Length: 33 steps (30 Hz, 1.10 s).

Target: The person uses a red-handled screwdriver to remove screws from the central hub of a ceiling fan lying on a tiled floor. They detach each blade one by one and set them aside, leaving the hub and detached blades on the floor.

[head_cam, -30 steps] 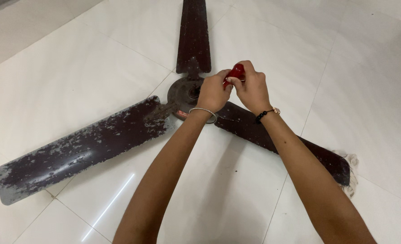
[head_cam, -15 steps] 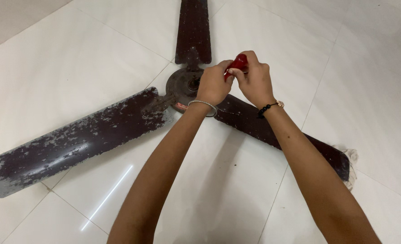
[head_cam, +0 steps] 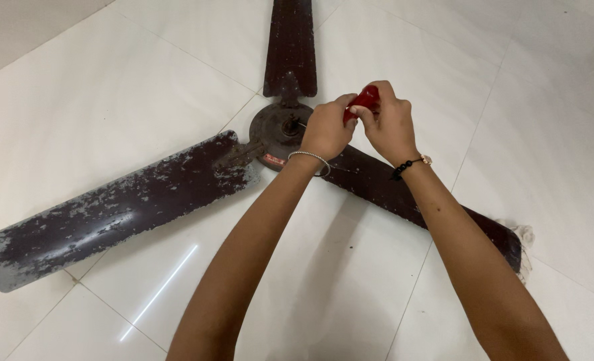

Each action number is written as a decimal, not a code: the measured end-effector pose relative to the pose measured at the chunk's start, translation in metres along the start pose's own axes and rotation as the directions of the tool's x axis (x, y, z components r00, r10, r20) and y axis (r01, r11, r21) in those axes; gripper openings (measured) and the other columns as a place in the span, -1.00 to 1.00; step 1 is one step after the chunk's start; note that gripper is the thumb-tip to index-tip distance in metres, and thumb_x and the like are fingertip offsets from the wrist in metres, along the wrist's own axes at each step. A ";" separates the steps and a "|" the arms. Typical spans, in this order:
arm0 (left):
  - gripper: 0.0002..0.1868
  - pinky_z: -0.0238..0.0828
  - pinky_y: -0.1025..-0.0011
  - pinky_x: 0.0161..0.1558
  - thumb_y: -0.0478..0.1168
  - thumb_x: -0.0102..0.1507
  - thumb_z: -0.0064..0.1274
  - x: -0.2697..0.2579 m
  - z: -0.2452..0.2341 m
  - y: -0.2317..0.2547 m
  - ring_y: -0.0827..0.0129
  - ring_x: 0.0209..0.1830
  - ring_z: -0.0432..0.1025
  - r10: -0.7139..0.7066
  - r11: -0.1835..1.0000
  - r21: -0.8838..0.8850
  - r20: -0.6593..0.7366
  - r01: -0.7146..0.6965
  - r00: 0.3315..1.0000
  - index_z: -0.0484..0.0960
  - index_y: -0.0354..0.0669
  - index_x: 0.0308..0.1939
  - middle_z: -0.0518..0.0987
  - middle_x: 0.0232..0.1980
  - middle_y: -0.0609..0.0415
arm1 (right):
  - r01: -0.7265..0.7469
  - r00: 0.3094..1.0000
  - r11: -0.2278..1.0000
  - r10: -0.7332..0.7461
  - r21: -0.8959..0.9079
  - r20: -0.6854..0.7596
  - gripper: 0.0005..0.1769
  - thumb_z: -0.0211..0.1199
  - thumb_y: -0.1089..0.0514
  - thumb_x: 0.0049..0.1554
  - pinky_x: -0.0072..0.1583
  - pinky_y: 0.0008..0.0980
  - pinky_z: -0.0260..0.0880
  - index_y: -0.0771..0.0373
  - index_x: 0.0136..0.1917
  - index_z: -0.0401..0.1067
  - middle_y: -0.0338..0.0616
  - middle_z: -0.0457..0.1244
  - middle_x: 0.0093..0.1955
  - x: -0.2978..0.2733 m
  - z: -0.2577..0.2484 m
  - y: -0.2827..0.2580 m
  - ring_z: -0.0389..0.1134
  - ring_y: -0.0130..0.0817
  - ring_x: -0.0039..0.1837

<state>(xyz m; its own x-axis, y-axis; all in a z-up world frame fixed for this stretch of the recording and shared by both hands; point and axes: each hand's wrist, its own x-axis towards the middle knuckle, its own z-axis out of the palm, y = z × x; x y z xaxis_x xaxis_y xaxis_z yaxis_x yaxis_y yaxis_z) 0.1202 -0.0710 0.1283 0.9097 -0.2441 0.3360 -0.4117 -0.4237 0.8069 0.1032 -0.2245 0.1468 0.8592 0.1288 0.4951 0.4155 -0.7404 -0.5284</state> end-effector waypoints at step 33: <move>-0.71 0.52 0.23 -0.16 -0.36 0.19 0.16 0.005 0.000 -0.029 0.00 -0.24 0.61 -0.047 0.993 -0.113 -0.106 0.035 0.993 0.63 -0.30 -0.01 0.67 -0.23 -0.22 | 0.046 0.951 0.998 -0.034 -0.031 0.306 -0.65 0.34 0.19 0.04 -0.09 -0.20 0.46 0.27 0.11 0.45 0.01 0.41 -0.12 0.029 -0.030 -0.072 0.46 -0.12 -0.15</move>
<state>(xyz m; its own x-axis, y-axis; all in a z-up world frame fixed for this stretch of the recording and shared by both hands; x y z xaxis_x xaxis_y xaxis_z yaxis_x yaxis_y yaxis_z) 0.1363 -0.0598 0.1068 0.9288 -0.1295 0.3471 -0.3705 -0.3305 0.8681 0.0897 -0.1870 0.2198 0.8946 0.3499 0.2781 0.4451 -0.7535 -0.4838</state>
